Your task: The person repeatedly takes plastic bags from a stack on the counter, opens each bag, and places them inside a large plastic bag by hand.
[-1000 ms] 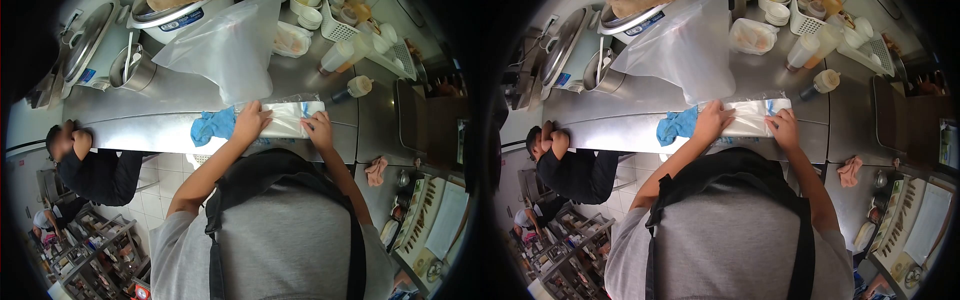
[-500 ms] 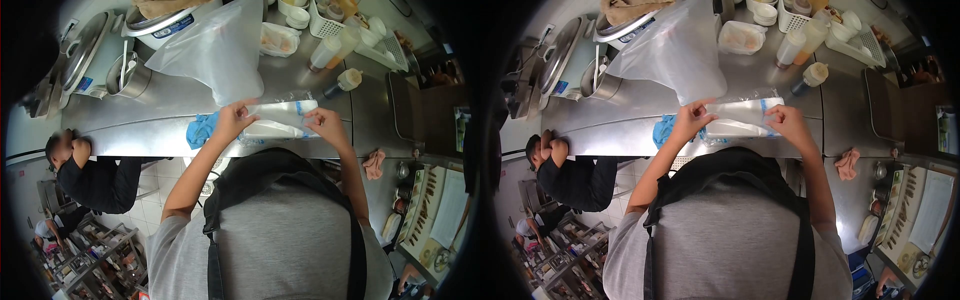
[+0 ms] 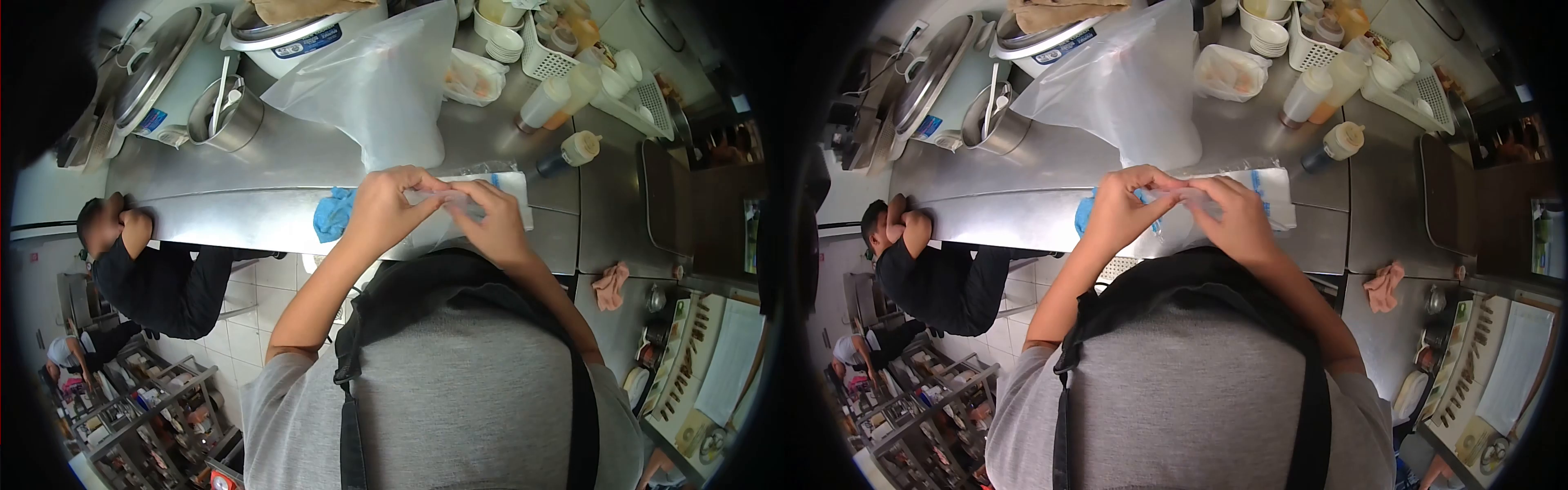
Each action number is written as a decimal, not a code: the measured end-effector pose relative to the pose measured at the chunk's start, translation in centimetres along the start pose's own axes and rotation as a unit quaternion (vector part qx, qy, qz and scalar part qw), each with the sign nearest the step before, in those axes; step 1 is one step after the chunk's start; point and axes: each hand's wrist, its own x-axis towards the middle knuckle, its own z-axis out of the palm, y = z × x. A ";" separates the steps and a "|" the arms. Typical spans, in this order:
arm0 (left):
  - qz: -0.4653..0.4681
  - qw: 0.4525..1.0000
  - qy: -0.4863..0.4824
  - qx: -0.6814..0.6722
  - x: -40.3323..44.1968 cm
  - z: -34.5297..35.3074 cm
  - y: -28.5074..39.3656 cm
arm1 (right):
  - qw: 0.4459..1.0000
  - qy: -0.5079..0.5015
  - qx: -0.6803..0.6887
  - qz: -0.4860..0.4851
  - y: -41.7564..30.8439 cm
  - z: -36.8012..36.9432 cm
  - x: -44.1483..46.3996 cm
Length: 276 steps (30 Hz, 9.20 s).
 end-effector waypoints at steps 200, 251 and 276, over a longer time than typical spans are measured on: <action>-0.351 0.765 0.101 -0.531 6.7 4.5 -23.9 | 0.758 -0.090 0.435 0.478 18.1 7.3 10.9; -0.011 1.000 -0.015 0.003 -2.0 1.2 -9.6 | 0.964 -0.095 0.151 0.197 6.3 -2.3 -0.6; -0.128 0.973 0.099 -0.164 0.8 -1.1 -3.7 | 0.657 -0.166 0.702 0.220 2.0 -2.0 1.8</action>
